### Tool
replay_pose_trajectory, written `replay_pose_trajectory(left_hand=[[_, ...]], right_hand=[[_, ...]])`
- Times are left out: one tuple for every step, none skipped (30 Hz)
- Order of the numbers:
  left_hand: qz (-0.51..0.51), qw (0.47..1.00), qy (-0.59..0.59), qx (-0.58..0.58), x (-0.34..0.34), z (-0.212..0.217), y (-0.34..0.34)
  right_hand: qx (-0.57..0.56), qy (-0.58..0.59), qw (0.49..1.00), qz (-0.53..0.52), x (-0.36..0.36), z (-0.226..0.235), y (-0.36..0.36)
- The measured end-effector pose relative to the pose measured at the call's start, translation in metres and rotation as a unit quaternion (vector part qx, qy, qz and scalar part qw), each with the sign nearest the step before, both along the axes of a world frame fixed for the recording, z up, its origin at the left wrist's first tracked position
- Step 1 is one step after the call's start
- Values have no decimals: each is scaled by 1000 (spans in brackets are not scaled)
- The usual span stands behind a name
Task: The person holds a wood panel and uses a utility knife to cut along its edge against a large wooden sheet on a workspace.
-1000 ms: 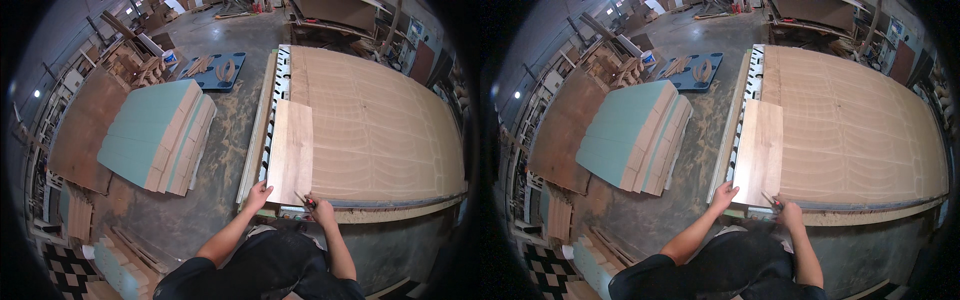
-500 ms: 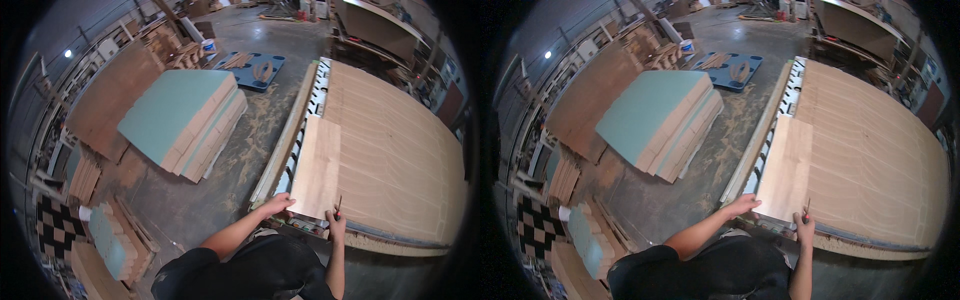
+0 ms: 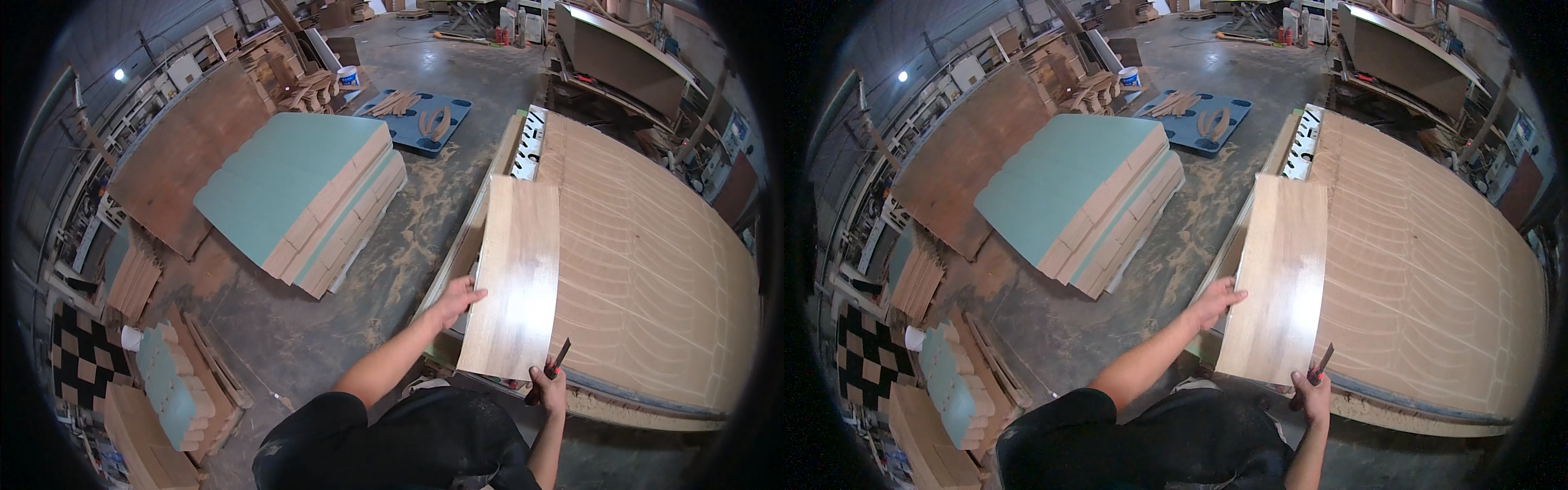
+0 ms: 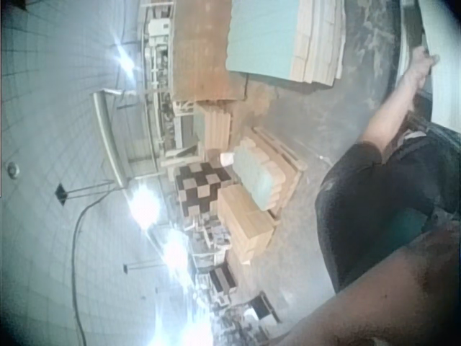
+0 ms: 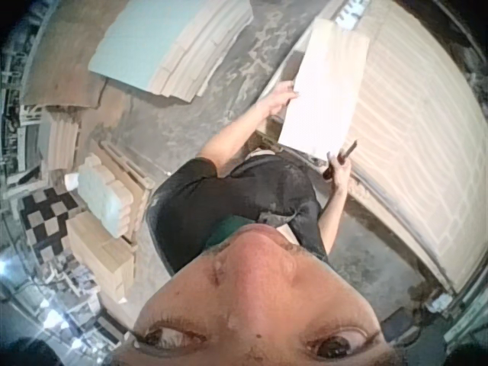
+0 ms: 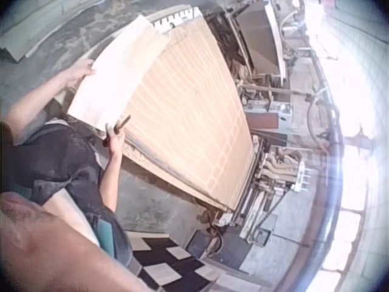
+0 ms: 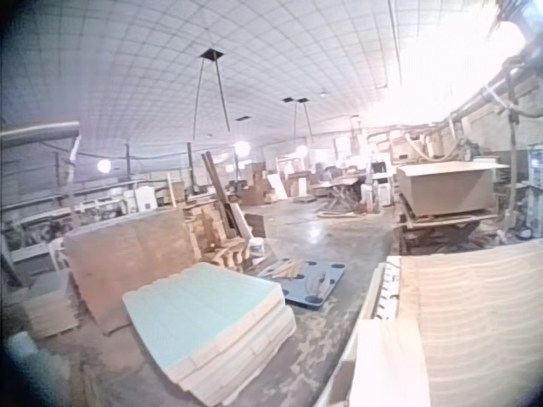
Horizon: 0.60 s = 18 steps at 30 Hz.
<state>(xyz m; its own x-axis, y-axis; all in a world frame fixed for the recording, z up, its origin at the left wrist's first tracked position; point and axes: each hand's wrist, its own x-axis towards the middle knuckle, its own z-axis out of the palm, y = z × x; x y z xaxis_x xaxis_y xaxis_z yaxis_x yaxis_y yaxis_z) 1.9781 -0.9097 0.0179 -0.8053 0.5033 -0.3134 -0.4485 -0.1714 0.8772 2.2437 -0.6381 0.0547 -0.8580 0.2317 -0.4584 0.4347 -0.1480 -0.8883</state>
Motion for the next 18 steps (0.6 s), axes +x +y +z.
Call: replay_pose_trajectory(left_hand=[[14,1000,19,11,-13,6,-1],[29,999,38,22,-27,13,-2],[52,996,50,59,-38,28,-2],[77,990,62,97,-49,43,-3],[100,988,76,93,-66,52,-9],[122,984,89,89,-83,59,-15],[153,979,107,85,-99,68,-22],[185,971,126,80,-111,77,-30],[213,965,133,80,-120,88,-34],[240,957,139,82,-125,100,-36],[245,954,131,111,-128,110,-39],[252,950,132,126,-131,112,-42],[258,946,133,141,-133,113,-44],[265,942,134,156,-134,114,-44],[276,936,145,166,-128,113,-39],[276,939,156,136,-122,105,-34],[276,941,166,105,-114,96,-28],[273,943,175,76,-106,84,-20]], right_hand=[[34,9,999,-5,3,-3,-3],[41,20,999,-9,5,-4,-4],[48,30,998,-14,8,0,-7],[56,41,997,-18,10,2,-9],[58,56,997,-19,13,-2,-8],[60,72,995,-19,14,-11,-5],[61,89,994,-20,15,-15,-3],[59,82,995,-16,15,-12,-3],[57,76,995,-14,15,-5,-4],[56,70,996,-14,16,-1,-4],[60,61,996,-9,17,-1,-3],[63,52,997,-3,18,0,-3],[67,43,997,3,19,1,-4],[66,33,997,3,19,2,-6],[66,22,998,4,18,5,-9],[65,11,998,7,18,7,-11],[49,21,999,-1,18,4,-12],[34,32,999,-12,19,-2,-13]])
